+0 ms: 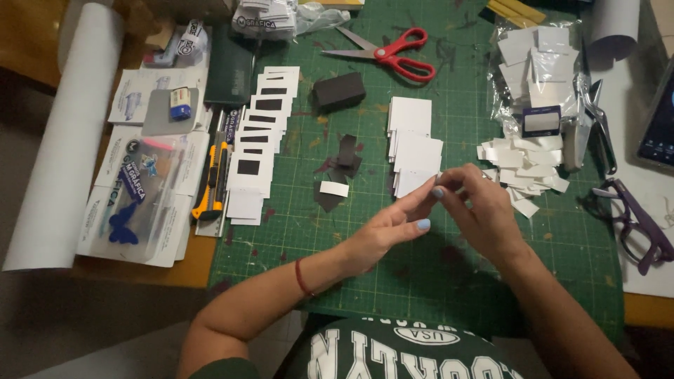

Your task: Assembling small cardstock items by peeling adhesive backings from black squares and sticking them onto white templates.

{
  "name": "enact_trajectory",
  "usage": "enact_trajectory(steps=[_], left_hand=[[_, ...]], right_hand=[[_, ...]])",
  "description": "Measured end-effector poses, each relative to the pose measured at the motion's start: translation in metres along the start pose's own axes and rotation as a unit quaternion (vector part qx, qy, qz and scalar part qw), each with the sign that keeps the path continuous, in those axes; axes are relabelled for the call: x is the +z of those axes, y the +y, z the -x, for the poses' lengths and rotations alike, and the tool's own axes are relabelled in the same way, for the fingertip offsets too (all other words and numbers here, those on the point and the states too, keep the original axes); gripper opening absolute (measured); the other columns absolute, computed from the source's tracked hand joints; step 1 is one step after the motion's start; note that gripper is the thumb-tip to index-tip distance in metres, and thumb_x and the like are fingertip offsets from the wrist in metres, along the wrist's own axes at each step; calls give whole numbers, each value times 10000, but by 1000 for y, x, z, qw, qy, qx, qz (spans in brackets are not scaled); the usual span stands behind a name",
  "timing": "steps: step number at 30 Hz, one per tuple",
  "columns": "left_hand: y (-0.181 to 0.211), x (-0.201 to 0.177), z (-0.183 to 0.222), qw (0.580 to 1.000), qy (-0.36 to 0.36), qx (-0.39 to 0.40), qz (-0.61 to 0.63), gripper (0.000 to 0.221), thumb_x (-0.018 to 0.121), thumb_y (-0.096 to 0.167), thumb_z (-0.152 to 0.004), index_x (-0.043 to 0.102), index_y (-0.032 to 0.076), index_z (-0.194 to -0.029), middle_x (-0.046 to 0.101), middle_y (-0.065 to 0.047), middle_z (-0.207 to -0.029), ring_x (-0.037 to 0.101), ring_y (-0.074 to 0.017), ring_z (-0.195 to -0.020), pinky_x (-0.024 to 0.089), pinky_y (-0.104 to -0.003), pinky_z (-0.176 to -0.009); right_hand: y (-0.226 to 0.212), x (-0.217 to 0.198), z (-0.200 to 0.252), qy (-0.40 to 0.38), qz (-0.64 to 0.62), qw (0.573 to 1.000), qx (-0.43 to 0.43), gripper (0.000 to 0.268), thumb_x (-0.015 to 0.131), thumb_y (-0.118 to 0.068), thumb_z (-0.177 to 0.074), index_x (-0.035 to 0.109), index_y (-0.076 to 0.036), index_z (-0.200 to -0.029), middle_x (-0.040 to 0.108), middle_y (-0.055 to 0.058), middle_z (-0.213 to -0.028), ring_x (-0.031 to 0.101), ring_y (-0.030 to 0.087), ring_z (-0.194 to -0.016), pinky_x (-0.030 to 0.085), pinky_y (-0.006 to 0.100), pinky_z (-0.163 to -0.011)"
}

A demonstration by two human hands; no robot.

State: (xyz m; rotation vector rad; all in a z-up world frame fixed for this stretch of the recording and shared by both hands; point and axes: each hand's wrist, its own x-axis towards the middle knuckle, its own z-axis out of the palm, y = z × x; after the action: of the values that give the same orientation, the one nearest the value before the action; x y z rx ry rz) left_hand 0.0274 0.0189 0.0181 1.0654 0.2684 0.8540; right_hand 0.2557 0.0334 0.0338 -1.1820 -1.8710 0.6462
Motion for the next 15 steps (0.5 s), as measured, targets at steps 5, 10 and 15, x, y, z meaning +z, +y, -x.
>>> enact_trajectory(steps=[5, 10, 15], left_hand=[[-1, 1, 0, 999, -7, 7, -32, 817, 568, 162, -1096, 124, 21, -1767, 155, -241, -1825, 118, -366, -1704, 89, -550, -1372], [13, 10, -3, 992, -22, 25, -121, 862, 581, 165, -1087, 64, 30, -1763, 72, -263, -1831, 38, -392, -1705, 37, -576, -1374], [14, 14, -2, 962, -19, 61, -266, 824, 565, 234, -1124, 85, 14, -1757, 59, -262, -1832, 58, -432, -1696, 79, -609, -1374]], right_hand=[[3, 0, 0, -3, 6, 1000, 3, 133, 674, -30, -1038, 710, -48, -1165, 729, 143, -972, 754, 375, -900, 632, 459, -695], [1, 2, 3, 1, 14, 1000, 7, 135, 682, -24, -1029, 721, -47, -1156, 742, 161, -974, 759, 378, -888, 634, 460, -708], [12, 2, 7, 7, 65, 995, -82, 165, 746, -30, -968, 724, -44, -1131, 709, 118, -881, 716, 292, -696, 598, 377, -604]])
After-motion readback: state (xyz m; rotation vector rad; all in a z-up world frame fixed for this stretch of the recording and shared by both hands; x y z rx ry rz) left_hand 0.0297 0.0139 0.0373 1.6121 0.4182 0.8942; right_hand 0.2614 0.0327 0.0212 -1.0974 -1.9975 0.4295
